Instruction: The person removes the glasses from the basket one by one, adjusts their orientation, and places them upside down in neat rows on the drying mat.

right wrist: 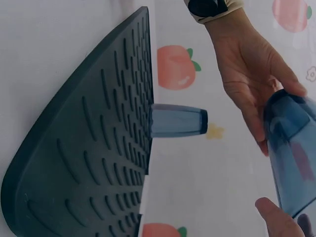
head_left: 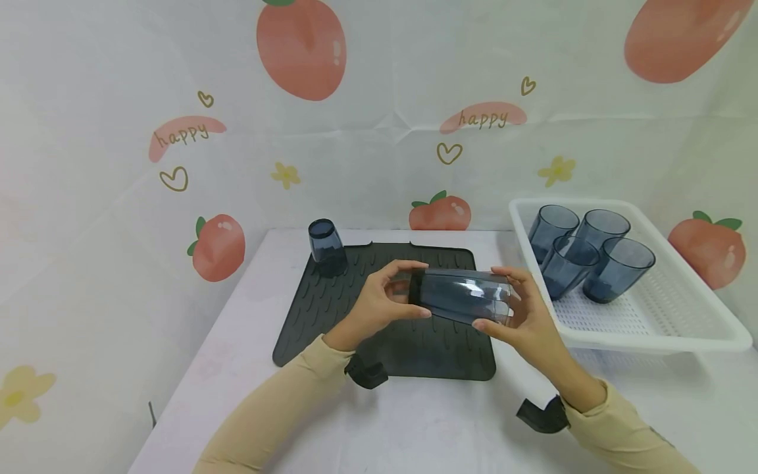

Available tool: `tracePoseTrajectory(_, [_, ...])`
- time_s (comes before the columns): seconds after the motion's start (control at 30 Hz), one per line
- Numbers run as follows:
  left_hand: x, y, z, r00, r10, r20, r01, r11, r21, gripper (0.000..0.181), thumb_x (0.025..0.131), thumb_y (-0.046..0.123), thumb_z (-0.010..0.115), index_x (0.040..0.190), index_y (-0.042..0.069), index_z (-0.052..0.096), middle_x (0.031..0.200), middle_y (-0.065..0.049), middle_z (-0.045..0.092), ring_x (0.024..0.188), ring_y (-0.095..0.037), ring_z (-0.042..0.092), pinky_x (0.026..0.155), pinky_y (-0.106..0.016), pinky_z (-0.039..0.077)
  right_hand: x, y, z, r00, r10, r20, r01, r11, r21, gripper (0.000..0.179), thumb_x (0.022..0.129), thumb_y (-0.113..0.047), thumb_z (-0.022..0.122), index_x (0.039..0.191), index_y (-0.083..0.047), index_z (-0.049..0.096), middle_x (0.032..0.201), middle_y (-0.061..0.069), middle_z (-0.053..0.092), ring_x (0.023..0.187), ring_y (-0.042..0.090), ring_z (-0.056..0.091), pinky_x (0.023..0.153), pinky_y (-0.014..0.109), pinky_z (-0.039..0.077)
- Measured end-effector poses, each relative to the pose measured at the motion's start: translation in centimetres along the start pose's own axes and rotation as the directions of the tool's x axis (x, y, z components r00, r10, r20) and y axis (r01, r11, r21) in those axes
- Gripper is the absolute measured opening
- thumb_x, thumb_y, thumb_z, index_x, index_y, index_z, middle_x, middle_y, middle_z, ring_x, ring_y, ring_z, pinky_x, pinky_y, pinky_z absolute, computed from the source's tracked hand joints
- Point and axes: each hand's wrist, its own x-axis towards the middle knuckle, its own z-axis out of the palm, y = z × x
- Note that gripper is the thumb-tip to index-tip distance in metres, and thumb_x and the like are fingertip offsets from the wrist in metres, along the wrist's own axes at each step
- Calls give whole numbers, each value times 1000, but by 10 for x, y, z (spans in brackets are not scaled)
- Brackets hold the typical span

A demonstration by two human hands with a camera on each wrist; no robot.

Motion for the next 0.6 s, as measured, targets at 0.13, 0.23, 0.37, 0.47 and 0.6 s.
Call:
tracePoseTrajectory(0.13, [1, 5, 0, 999, 51, 14, -50, 998, -34, 73, 70, 7, 86, 133, -3, 50, 129, -13, 53, 105, -23, 66, 82, -42, 58, 0, 3, 1, 999, 14, 38, -14, 1000, -11, 85, 74, 16, 74, 143, -2, 27, 134, -2, 36, 111, 10, 51, 77, 24, 57])
tracePoseTrajectory(0.23, [1, 6, 0, 996, 81, 23, -79, 995, -61, 72, 71, 5, 85, 133, -5, 48, 128, -10, 54, 107, -21, 65, 84, -39, 58, 1, 5, 2, 999, 18, 47, -17, 1000, -24, 86, 73, 15, 75, 143, -1, 27, 134, -2, 35, 111, 11, 51, 78, 24, 57])
tracePoseTrajectory(0.37, [2, 5, 0, 991, 131, 29, -129, 989, -78, 72, 73, 8, 85, 133, -8, 47, 127, -5, 57, 112, -18, 63, 88, -35, 57, 1, 8, 4, 998, 26, 49, -24, 999, -36, 87, 72, 13, 77, 142, 0, 29, 134, -2, 35, 110, 9, 52, 79, 24, 57])
tracePoseTrajectory(0.47, [3, 5, 2, 985, 172, 31, -169, 981, -92, 70, 74, 10, 84, 133, -4, 49, 127, -2, 58, 114, -17, 61, 90, -32, 55, 1, 12, 7, 998, 28, 56, -26, 999, -39, 87, 70, 13, 79, 142, 1, 30, 135, -3, 35, 110, 6, 53, 80, 24, 57])
tracePoseTrajectory(0.6, [5, 7, 6, 975, 219, 45, -212, 970, -119, 63, 77, 13, 83, 133, 8, 54, 127, 0, 59, 115, -16, 59, 94, -29, 53, 0, 17, 12, 997, 15, 69, -14, 1000, -20, 87, 70, 14, 79, 141, 3, 31, 134, -3, 37, 110, 3, 56, 81, 23, 56])
